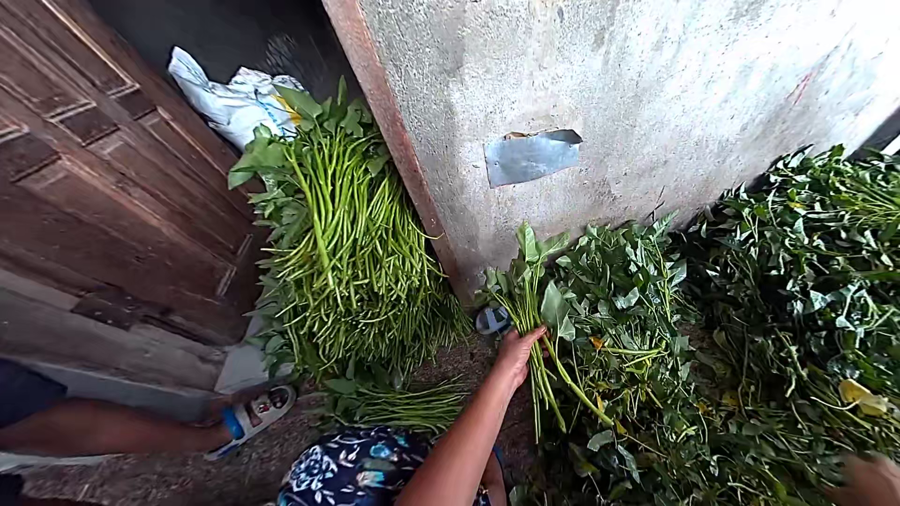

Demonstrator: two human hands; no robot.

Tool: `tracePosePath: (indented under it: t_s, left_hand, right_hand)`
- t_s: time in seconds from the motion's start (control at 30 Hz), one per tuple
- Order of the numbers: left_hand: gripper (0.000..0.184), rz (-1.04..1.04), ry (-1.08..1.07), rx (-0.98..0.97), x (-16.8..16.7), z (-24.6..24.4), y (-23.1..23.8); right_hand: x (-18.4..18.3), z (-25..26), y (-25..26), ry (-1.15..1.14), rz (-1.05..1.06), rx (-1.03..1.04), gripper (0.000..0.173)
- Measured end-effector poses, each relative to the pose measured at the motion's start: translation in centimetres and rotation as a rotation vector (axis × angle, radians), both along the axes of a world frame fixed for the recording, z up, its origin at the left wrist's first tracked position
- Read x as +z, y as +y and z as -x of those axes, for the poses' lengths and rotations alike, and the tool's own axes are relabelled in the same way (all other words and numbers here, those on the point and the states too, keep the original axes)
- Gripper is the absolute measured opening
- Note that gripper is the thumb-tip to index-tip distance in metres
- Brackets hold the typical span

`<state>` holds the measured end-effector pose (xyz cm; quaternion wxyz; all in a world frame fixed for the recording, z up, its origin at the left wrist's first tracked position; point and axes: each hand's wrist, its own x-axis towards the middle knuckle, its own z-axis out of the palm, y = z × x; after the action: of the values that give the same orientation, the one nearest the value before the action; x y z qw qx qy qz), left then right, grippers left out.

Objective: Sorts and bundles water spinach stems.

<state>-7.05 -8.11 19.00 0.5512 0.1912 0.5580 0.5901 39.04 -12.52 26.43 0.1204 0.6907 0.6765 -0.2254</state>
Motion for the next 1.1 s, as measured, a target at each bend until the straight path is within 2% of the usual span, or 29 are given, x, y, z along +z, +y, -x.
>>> tracePosePath:
  t_s: [0.1,0.2,0.27,0.4,0.47,0.53,0.6,0.63,0.67,0.73,0.8,0.83,0.9,0.97,1.03,1.1]
  left_hand:
    - [0.026,-0.009,-0.001,-0.031,1.1,-1.1,-0.3]
    - [0.025,0.003,-0.003,0.003,1.8,-1.1,-0.2]
    - [0.026,0.018,0.014,0.064,1.5,-0.7,0.1]
    - [0.022,0.074,0.057,0.217,-0.2,0.0,0.7]
    - [0.020,0.123,0.094,0.284,-1.2,0.1,0.9]
    - [0.023,0.175,0.135,0.355,-2.4,1.5,1.1]
    - [0.030,0.238,0.174,0.377,-3.3,3.1,1.4]
    - [0.033,0.271,0.188,0.365,-3.6,3.3,1.4]
    - [0.036,0.295,0.189,0.343,-3.9,3.1,1.2]
    - [0.039,0.315,0.132,0.329,-4.1,2.0,1.1]
    - [0.034,0.311,0.055,0.341,-4.1,1.1,1.3]
    - [0.030,0.308,0.020,0.338,-4.1,0.8,1.6]
    - [0.024,0.315,-0.023,0.328,-3.8,0.3,2.3]
    - [0.017,0.318,-0.060,0.318,-3.4,0.0,3.0]
    - [0.016,0.296,-0.115,0.299,-3.2,0.0,3.6]
    - [0.018,0.269,-0.178,0.258,-2.9,0.4,3.8]
  right_hand:
    - [-1.9,12.2,-0.3,0.527,-0.160,0.183,0.057]
    - [-5.7,21.6,0.2,0.773,-0.081,0.221,0.050]
    - [-7.5,23.6,0.9,0.940,0.016,0.145,0.040]
    - [-8.4,23.9,1.2,1.255,0.380,-0.152,0.027]
    - [-8.5,23.2,1.1,1.173,0.392,-0.147,0.034]
    - [-8.3,20.9,1.0,0.881,0.433,0.018,0.048]
    - [-8.6,17.3,2.4,0.569,0.647,0.205,0.055]
    - [-9.5,15.2,3.9,0.473,0.722,0.184,0.058]
    - [-10.5,13.1,6.1,0.448,0.709,0.108,0.056]
    - [-12.2,9.5,12.6,0.465,0.440,-0.106,0.046]
    - [-16.2,6.6,19.0,0.410,0.132,-0.271,0.041]
    - [-18.4,5.6,21.1,0.370,0.097,-0.311,0.041]
    - [-22.7,5.2,23.1,0.343,0.152,-0.382,0.049]
    - [-25.3,6.2,23.0,0.329,0.190,-0.441,0.051]
    - [-25.0,7.2,22.3,0.291,0.172,-0.438,0.045]
    - [-23.1,6.5,21.7,0.274,0.127,-0.380,0.041]
